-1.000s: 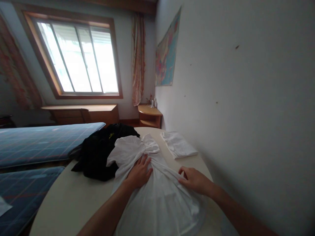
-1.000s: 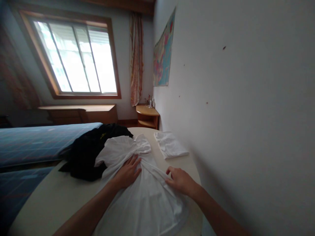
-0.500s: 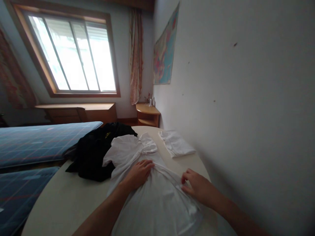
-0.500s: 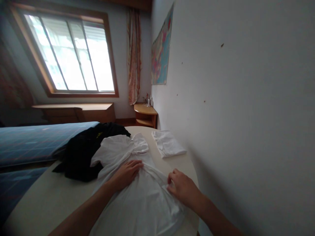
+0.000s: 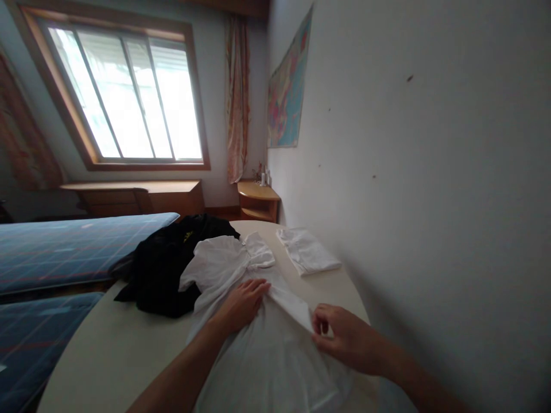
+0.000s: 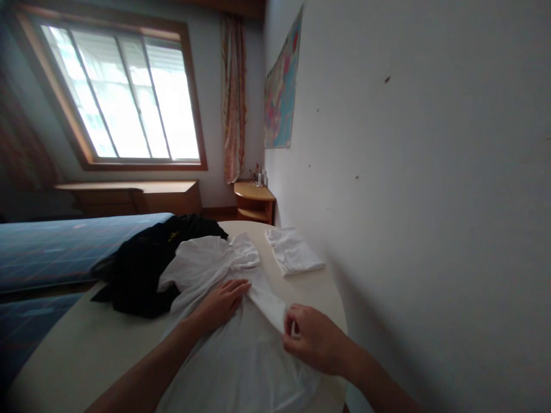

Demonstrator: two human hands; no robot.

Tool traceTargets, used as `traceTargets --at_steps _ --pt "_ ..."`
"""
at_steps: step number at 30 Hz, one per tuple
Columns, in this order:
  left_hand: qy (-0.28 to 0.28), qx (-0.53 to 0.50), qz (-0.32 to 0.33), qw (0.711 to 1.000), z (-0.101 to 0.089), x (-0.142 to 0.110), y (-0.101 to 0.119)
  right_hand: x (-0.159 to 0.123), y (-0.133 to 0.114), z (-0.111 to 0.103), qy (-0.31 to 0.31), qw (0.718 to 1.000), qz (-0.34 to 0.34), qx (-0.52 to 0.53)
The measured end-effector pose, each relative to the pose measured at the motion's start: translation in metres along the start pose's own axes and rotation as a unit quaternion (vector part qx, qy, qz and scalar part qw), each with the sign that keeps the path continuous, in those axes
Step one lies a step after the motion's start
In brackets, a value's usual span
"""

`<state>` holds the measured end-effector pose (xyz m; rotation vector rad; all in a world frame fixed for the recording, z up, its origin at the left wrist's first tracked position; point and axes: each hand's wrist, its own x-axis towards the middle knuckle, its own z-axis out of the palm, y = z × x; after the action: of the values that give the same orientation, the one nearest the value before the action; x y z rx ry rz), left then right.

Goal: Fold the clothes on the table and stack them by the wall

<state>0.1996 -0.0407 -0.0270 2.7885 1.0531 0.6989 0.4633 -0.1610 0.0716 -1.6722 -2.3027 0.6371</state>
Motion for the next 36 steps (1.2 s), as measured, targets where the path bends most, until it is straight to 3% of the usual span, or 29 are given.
traceTargets --at_steps 4,9,13,16,18,21,23,28,31,36 --pt "0.012 -0.003 0.024 1.0 -0.008 -0.001 0.004 -0.004 -0.013 0.011 -0.092 0.993 -0.045 0.056" --pt "0.012 -0.011 0.054 0.998 -0.015 -0.004 0.009 -0.001 -0.018 0.026 -0.148 0.981 -0.091 0.085" --pt "-0.002 -0.028 0.045 0.999 -0.015 -0.006 0.013 0.002 -0.024 0.028 -0.194 0.966 -0.12 0.124" --pt "-0.017 -0.026 0.023 0.999 -0.017 -0.007 0.017 0.008 -0.023 0.026 -0.233 0.949 -0.102 0.187" --pt "-0.023 -0.02 0.016 0.999 -0.022 -0.007 0.023 0.015 -0.017 0.026 -0.191 0.96 -0.077 0.19" --pt "-0.021 -0.021 0.03 0.999 -0.031 -0.006 0.038 0.029 -0.001 0.028 -0.031 0.99 -0.049 0.127" --pt "-0.033 -0.037 0.062 0.997 -0.036 -0.007 0.055 0.038 0.012 0.03 0.033 0.994 -0.023 0.097" --pt "-0.114 -0.081 0.223 0.965 -0.037 -0.02 0.101 0.048 0.029 0.035 0.038 0.997 0.014 0.071" --pt "-0.119 -0.047 0.31 0.942 -0.029 -0.031 0.116 0.054 0.028 0.039 0.041 0.996 0.005 0.074" --pt "-0.082 0.004 0.307 0.948 -0.014 -0.039 0.124 0.069 0.025 0.044 0.052 0.996 -0.018 0.069"
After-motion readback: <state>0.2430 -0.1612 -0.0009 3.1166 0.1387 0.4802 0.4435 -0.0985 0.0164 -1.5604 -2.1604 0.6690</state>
